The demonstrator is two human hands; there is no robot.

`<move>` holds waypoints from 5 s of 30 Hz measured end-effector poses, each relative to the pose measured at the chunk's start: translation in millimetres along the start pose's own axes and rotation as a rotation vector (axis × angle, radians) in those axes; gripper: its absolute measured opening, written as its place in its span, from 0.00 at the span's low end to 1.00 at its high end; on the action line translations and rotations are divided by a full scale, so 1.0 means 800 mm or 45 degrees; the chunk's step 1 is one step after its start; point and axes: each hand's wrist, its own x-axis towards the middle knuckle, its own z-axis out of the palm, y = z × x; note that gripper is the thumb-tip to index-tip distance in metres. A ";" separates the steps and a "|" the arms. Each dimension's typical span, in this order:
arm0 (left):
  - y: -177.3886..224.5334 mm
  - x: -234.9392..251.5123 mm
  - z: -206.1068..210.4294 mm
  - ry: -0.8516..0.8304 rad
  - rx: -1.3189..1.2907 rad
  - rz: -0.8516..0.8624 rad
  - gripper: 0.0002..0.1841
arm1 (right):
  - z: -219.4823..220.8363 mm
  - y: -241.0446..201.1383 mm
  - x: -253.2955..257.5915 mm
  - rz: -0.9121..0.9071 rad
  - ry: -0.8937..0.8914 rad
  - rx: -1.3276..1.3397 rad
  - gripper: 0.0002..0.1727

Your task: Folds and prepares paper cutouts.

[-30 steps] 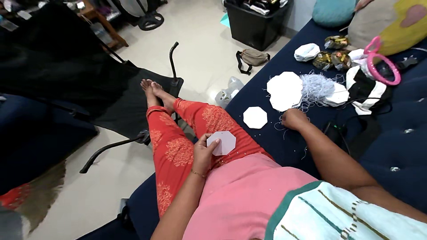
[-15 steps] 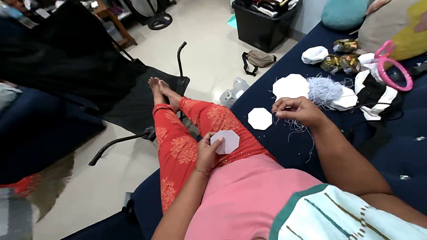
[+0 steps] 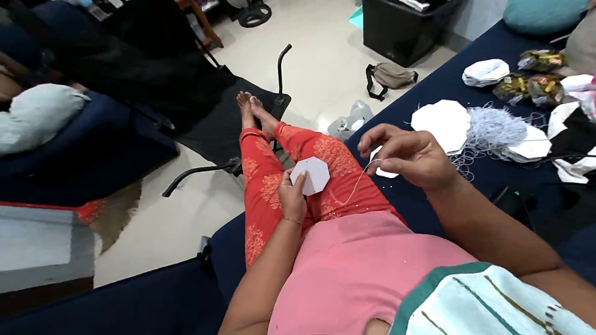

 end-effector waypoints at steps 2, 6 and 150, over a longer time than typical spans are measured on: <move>0.001 0.001 -0.002 0.019 -0.005 -0.013 0.09 | -0.007 0.016 -0.017 0.232 0.097 -0.238 0.06; -0.002 0.003 -0.005 0.038 0.004 -0.027 0.09 | -0.031 0.039 -0.055 0.765 0.119 -0.768 0.06; 0.009 -0.027 0.012 -0.604 0.462 0.381 0.18 | 0.064 0.113 -0.046 0.128 0.269 -1.077 0.11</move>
